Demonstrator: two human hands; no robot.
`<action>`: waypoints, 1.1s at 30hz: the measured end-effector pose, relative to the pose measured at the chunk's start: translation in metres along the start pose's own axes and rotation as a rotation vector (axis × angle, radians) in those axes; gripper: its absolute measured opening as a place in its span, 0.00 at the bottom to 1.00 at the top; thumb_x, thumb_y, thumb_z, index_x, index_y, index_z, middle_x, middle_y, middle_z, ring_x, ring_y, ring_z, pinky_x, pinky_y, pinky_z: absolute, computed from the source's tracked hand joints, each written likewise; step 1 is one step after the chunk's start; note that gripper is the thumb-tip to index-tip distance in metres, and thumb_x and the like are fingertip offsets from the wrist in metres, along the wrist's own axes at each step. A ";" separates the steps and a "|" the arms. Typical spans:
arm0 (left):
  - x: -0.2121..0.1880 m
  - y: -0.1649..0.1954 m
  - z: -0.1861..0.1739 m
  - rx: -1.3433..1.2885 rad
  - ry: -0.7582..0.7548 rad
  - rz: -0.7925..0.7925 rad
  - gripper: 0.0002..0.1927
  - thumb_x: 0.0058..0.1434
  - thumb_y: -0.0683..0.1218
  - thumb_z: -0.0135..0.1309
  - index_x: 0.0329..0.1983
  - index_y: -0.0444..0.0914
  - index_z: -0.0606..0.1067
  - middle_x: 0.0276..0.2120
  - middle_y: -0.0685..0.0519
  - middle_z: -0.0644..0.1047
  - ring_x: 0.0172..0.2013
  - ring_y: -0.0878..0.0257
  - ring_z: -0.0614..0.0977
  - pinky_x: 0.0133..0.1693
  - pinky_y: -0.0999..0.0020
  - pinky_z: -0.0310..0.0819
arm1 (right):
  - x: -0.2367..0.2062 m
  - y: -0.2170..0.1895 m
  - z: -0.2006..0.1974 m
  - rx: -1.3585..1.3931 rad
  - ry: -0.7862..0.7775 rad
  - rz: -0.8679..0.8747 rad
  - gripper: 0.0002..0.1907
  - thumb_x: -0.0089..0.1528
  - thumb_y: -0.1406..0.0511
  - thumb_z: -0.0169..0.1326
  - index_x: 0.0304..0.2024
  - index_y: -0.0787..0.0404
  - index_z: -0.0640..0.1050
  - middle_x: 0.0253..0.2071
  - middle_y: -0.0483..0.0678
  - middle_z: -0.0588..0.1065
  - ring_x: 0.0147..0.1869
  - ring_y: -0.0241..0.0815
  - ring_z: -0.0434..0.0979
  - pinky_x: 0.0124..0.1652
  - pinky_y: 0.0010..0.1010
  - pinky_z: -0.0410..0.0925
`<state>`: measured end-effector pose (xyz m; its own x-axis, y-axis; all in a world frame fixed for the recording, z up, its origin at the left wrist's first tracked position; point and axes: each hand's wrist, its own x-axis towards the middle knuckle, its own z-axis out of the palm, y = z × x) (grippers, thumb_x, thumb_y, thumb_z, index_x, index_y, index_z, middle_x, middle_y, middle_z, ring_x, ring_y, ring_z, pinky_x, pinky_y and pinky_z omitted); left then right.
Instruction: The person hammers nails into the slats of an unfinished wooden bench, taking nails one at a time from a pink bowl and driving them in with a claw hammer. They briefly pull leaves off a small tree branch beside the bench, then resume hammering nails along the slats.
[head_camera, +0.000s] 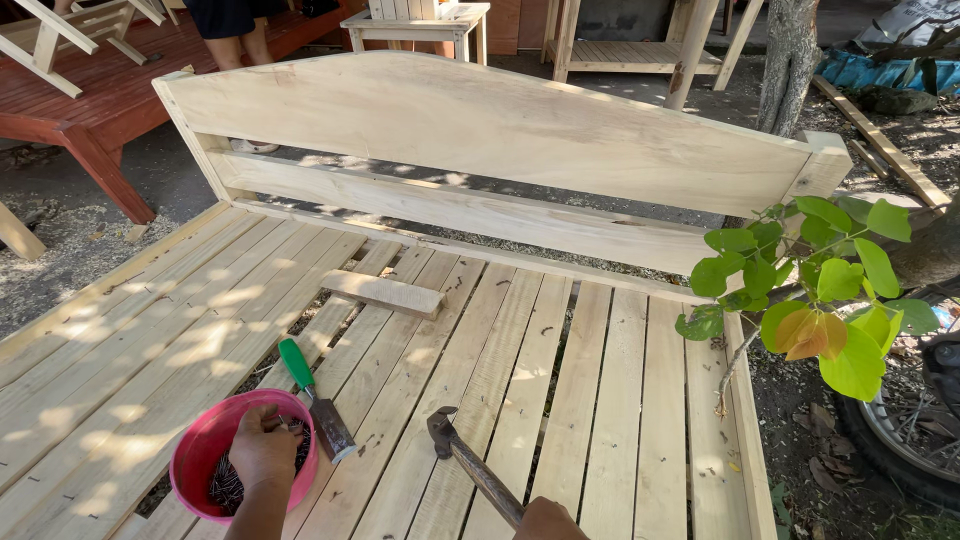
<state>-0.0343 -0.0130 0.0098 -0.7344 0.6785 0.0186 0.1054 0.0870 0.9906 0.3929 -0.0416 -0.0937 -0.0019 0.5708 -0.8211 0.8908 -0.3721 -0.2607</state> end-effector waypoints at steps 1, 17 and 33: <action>-0.001 -0.002 -0.002 0.171 0.036 0.042 0.16 0.57 0.36 0.58 0.49 0.37 0.78 0.41 0.45 0.82 0.38 0.54 0.87 0.39 0.60 0.83 | 0.000 0.002 0.001 0.018 0.026 -0.013 0.27 0.62 0.58 0.60 0.56 0.70 0.74 0.54 0.60 0.77 0.63 0.47 0.79 0.59 0.33 0.71; -0.009 -0.013 -0.006 -0.148 0.011 -0.009 0.09 0.63 0.31 0.55 0.44 0.30 0.82 0.37 0.46 0.83 0.36 0.63 0.85 0.39 0.74 0.81 | 0.005 0.001 0.009 -0.058 0.139 -0.101 0.19 0.62 0.60 0.56 0.53 0.61 0.81 0.47 0.56 0.80 0.60 0.48 0.80 0.59 0.36 0.70; -0.056 0.042 0.065 -0.223 -0.152 0.065 0.11 0.63 0.31 0.53 0.48 0.29 0.77 0.35 0.47 0.80 0.31 0.62 0.83 0.31 0.69 0.83 | 0.010 0.000 0.007 -0.013 0.135 -0.092 0.19 0.62 0.60 0.58 0.55 0.57 0.82 0.52 0.54 0.79 0.61 0.47 0.80 0.62 0.35 0.68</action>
<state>0.0547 0.0001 0.0416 -0.6200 0.7806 0.0787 -0.0140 -0.1114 0.9937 0.3900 -0.0408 -0.1057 -0.0231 0.6955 -0.7181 0.8954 -0.3051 -0.3243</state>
